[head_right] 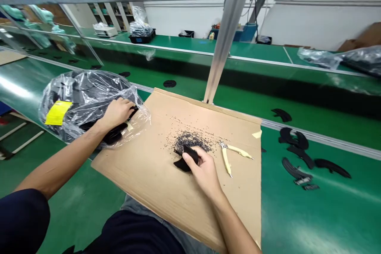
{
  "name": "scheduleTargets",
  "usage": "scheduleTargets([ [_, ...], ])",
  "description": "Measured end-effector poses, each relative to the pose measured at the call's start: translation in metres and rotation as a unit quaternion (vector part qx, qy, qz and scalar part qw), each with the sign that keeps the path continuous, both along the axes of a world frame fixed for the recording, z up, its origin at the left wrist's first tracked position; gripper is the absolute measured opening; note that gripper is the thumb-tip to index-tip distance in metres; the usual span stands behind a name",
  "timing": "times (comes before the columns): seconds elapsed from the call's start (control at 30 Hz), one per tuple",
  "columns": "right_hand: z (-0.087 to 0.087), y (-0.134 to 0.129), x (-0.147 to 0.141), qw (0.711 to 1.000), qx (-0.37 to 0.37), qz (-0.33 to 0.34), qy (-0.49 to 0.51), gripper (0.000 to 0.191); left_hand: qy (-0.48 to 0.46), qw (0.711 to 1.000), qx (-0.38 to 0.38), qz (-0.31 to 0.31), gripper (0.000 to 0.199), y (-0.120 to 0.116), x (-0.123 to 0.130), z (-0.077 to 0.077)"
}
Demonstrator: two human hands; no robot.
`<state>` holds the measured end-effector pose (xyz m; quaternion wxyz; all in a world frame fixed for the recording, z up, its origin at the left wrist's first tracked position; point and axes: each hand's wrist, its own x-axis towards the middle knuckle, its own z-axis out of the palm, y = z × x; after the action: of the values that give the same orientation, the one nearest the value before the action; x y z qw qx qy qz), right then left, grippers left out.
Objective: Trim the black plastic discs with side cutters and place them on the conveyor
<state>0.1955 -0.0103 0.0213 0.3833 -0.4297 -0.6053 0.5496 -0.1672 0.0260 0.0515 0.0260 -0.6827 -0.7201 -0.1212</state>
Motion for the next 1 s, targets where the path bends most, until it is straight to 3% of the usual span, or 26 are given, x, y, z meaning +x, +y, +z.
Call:
scheduleTargets([
  [0.07, -0.001, -0.001, -0.001, 0.998, -0.037, -0.031, 0.029, 0.04, 0.047, 0.999, 0.015, 0.007, 0.025, -0.001, 0.0, 0.003],
  [0.17, -0.005, 0.0, -0.003, 0.993, -0.071, -0.076, 0.062, 0.044, 0.055, 0.992, 0.113, 0.01, 0.028, -0.009, 0.009, 0.01],
  [0.23, -0.007, 0.001, -0.003, 0.988, -0.09, -0.098, 0.081, 0.047, -0.048, 0.982, 0.181, -0.024, 0.026, -0.018, 0.026, 0.014],
  [0.3, -0.009, 0.002, -0.004, 0.983, -0.113, -0.107, 0.098, 0.05, -0.198, 0.955, 0.199, -0.091, 0.021, -0.027, 0.051, 0.016],
  [0.4, -0.01, 0.002, -0.004, 0.975, -0.15, -0.103, 0.125, 0.052, -0.36, 0.898, 0.156, -0.2, 0.016, -0.032, 0.096, 0.014],
  [0.5, -0.009, 0.001, -0.003, 0.972, -0.164, -0.1, 0.136, 0.053, -0.476, 0.834, 0.08, -0.268, 0.018, -0.029, 0.135, 0.007],
  [0.6, -0.007, 0.001, 0.0, 0.975, -0.146, -0.101, 0.134, 0.055, -0.568, 0.775, 0.005, -0.278, 0.017, -0.027, 0.16, -0.006],
  [0.67, -0.007, 0.0, 0.001, 0.978, -0.134, -0.098, 0.13, 0.055, -0.606, 0.753, -0.021, -0.255, 0.013, -0.028, 0.169, -0.017],
  [0.77, -0.007, -0.001, 0.004, 0.979, -0.143, -0.084, 0.118, 0.05, -0.622, 0.75, -0.033, -0.223, 0.023, -0.032, 0.173, -0.032],
  [0.87, -0.008, -0.003, 0.005, 0.978, -0.168, -0.058, 0.106, 0.044, -0.594, 0.769, -0.011, -0.235, 0.035, -0.034, 0.169, -0.038],
  [1.0, -0.004, -0.006, 0.006, 0.973, -0.204, -0.031, 0.105, 0.042, -0.486, 0.825, 0.105, -0.269, 0.016, -0.033, 0.162, -0.036],
])
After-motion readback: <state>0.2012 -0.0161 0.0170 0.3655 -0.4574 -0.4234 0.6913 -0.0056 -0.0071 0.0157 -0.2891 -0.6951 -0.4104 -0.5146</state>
